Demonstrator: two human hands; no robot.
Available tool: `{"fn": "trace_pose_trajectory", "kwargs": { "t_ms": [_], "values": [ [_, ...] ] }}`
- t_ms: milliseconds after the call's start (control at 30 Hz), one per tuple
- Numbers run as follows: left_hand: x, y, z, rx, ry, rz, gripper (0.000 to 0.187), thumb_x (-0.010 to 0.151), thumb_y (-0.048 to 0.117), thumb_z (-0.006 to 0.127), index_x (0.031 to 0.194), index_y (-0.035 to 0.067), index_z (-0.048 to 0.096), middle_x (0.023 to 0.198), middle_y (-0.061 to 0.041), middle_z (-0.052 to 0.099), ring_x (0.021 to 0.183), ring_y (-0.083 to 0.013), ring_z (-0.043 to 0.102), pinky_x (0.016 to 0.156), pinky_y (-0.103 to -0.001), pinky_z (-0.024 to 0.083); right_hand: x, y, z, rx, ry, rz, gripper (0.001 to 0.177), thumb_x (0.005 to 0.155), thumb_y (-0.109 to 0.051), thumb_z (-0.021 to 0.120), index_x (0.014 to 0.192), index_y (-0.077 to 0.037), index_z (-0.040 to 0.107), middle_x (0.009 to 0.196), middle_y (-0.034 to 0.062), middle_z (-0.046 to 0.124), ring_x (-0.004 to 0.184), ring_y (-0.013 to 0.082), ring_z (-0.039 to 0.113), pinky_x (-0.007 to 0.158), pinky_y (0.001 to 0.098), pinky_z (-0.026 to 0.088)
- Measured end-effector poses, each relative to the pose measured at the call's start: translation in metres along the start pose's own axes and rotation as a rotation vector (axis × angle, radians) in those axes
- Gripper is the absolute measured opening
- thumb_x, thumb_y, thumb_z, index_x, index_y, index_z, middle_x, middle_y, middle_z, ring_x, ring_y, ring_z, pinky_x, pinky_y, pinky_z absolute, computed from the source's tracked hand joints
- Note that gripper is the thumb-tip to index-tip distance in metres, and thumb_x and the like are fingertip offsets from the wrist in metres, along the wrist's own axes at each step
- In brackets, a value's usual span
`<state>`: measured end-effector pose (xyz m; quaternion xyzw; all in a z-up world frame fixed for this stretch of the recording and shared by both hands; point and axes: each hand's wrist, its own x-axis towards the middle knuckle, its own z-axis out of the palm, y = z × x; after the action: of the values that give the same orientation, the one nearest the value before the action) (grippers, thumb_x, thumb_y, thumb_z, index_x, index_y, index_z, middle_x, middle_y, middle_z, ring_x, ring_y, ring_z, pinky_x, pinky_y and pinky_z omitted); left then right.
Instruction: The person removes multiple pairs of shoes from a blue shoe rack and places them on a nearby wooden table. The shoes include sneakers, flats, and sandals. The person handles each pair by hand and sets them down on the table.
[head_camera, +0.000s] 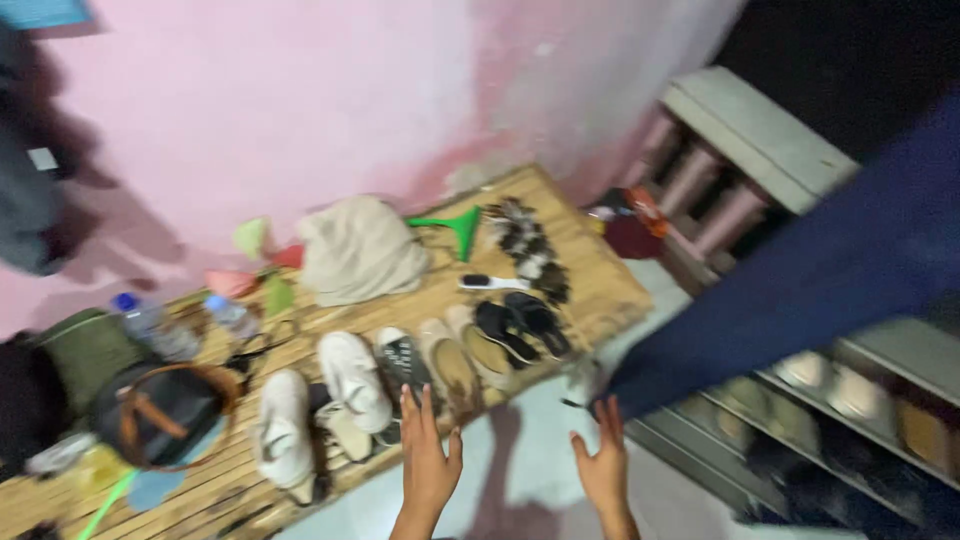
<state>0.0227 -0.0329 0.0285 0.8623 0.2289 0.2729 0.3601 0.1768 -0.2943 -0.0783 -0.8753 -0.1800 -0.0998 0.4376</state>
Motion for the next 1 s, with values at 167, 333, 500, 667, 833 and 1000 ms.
{"fn": "trace_pose_trajectory", "kwargs": {
  "t_ms": [167,333,500,667,833,1000],
  "values": [
    [-0.017,0.11,0.039,-0.058,-0.257,0.176,0.085,0.082,0.016,0.071,0.154,0.003,0.027,0.162,-0.03,0.013,0.15,-0.0479,0.015,0.119,-0.056,0.016,-0.026,0.03,-0.135,-0.174,0.273,0.109,0.069,0.079,-0.016,0.079,0.141,0.0,0.054,0.162,0.0201,0.039,0.148,0.0388,0.039,0.116,0.0437,0.037],
    [-0.047,0.19,0.096,-0.141,-0.466,0.422,0.082,0.086,0.017,0.07,0.155,0.002,0.027,0.165,-0.029,0.01,0.153,-0.046,0.012,0.119,-0.057,0.016,-0.073,0.043,-0.235,-0.21,0.469,0.21,0.064,0.081,-0.017,0.078,0.139,0.0,0.058,0.162,0.0197,0.041,0.148,0.0379,0.041,0.115,0.0431,0.038],
    [-0.076,0.25,0.138,-0.223,-0.66,0.555,0.083,0.086,0.016,0.069,0.156,0.003,0.027,0.166,-0.027,0.01,0.154,-0.0436,0.011,0.119,-0.057,0.017,-0.122,0.049,-0.303,-0.3,0.611,0.352,0.058,0.081,-0.011,0.077,0.136,0.0,0.06,0.161,0.0201,0.042,0.148,0.0401,0.04,0.114,0.043,0.038],
    [-0.091,0.296,0.163,-0.274,-0.814,0.664,0.08,0.086,0.014,0.068,0.156,0.004,0.029,0.167,-0.025,0.011,0.155,-0.041,0.009,0.121,-0.055,0.015,-0.158,0.045,-0.339,-0.3,0.748,0.434,0.056,0.083,-0.011,0.077,0.134,0.003,0.059,0.16,0.0202,0.041,0.147,0.0386,0.043,0.113,0.0425,0.041],
    [-0.099,0.332,0.192,-0.34,-0.892,0.779,0.079,0.087,0.013,0.068,0.156,0.004,0.029,0.167,-0.025,0.011,0.155,-0.041,0.008,0.121,-0.054,0.013,-0.167,0.035,-0.356,-0.355,0.806,0.55,0.054,0.083,-0.009,0.076,0.133,0.003,0.06,0.16,0.0191,0.041,0.147,0.0401,0.04,0.112,0.0422,0.041],
    [-0.102,0.369,0.23,-0.389,-0.935,0.874,0.081,0.086,0.013,0.068,0.156,0.004,0.029,0.166,-0.025,0.012,0.155,-0.0425,0.011,0.122,-0.054,0.014,-0.152,0.04,-0.381,-0.361,0.85,0.552,0.052,0.084,-0.009,0.075,0.132,0.003,0.06,0.161,0.0185,0.041,0.147,0.0377,0.041,0.11,0.0404,0.043]
  ]
}}
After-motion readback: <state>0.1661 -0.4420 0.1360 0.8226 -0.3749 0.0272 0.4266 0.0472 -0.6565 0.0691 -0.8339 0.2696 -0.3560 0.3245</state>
